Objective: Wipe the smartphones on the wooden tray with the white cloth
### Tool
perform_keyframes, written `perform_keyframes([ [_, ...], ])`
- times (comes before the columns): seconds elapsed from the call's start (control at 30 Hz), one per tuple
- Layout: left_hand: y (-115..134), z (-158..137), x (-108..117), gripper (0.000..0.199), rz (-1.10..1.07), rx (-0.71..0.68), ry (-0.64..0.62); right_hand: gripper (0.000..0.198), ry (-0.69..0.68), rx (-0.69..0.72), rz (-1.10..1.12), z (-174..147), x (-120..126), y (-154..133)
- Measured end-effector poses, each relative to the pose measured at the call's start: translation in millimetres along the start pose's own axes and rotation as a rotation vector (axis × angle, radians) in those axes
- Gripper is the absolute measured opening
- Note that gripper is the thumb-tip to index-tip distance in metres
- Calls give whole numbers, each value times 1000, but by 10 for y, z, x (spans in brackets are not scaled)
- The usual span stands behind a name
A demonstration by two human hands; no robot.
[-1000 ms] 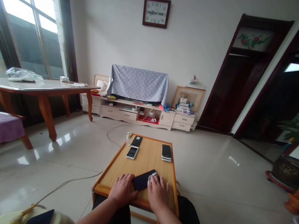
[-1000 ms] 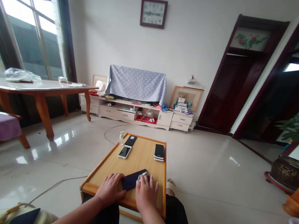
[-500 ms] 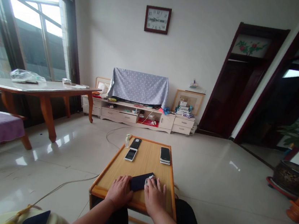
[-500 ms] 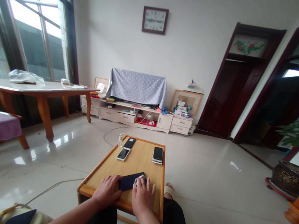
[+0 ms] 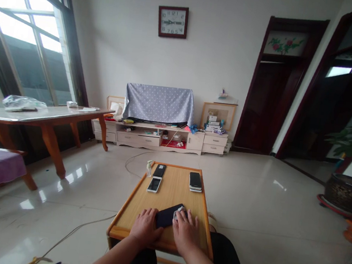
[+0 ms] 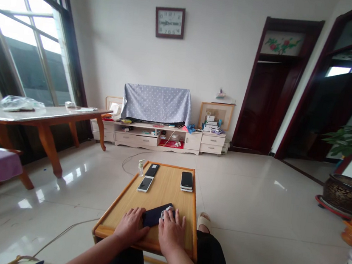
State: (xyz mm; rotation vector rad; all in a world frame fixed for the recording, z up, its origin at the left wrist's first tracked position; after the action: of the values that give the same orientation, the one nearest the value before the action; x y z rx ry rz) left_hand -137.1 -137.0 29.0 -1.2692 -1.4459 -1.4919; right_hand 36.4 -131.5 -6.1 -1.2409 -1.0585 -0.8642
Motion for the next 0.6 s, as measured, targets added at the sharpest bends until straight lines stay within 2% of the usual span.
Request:
perform_keyframes([
  [0.17, 105, 18, -3, 54, 15, -27, 7, 51, -3, -15, 13, -8, 30, 30],
  [0.37, 119, -21, 15, 51, 35, -11, 13, 50, 31, -15, 49, -22, 91, 41],
  [0.6, 125, -30, -22, 54, 75, -9, 41, 53, 35, -94, 100, -44, 179, 144],
])
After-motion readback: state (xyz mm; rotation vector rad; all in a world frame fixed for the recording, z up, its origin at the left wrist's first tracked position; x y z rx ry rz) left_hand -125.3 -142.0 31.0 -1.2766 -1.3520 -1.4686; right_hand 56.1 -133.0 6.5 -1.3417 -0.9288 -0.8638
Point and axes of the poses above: each hand's wrist, its own z-axis towards the middle knuckle, its own x-axis out of the back of the hand, y = z × x, the point moved 10 cm from there along z, towards the middle knuckle, and after that the axes turned 10 degrees about -y, right-handed, at the moved point
